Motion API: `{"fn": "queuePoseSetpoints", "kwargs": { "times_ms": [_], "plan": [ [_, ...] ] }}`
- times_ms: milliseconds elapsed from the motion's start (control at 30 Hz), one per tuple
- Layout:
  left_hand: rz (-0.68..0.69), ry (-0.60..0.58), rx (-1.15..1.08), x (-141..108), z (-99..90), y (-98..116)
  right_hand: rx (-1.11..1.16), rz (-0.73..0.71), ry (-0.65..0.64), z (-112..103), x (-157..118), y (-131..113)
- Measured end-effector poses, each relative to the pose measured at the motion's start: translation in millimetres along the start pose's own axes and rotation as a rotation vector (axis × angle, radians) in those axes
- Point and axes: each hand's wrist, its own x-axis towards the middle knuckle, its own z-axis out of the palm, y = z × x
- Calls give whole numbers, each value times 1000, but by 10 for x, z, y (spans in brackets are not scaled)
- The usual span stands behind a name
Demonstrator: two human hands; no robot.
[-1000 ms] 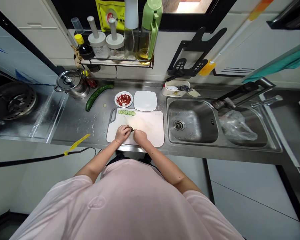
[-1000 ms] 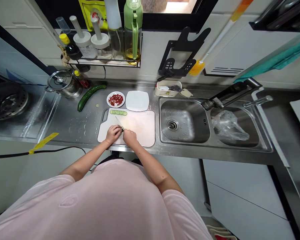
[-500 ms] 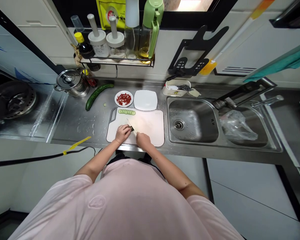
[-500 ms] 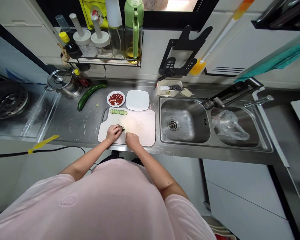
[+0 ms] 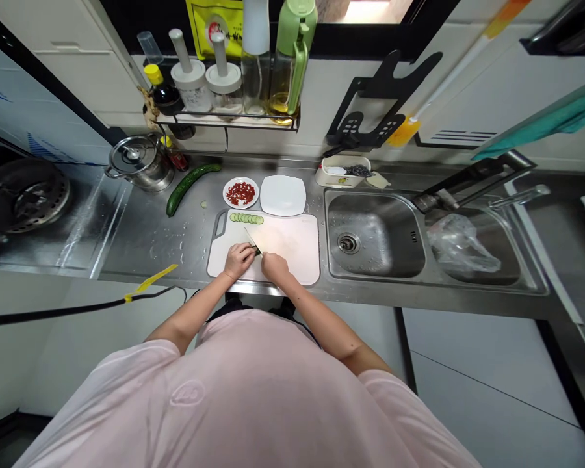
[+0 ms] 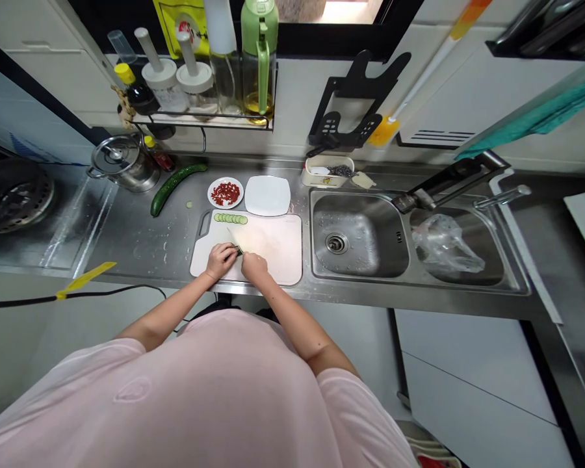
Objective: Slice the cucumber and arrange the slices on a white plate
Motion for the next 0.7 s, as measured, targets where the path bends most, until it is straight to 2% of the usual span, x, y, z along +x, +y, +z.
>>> {"fn": "queuePoseSetpoints", "kwargs": {
  "times_ms": [333, 700],
  "plan": [
    [-12, 24, 3, 6, -15, 29, -22, 13, -23, 106, -300, 153],
    [-20, 8, -2, -3, -2, 13, -22, 28, -57, 58, -181, 68]
  ]
}}
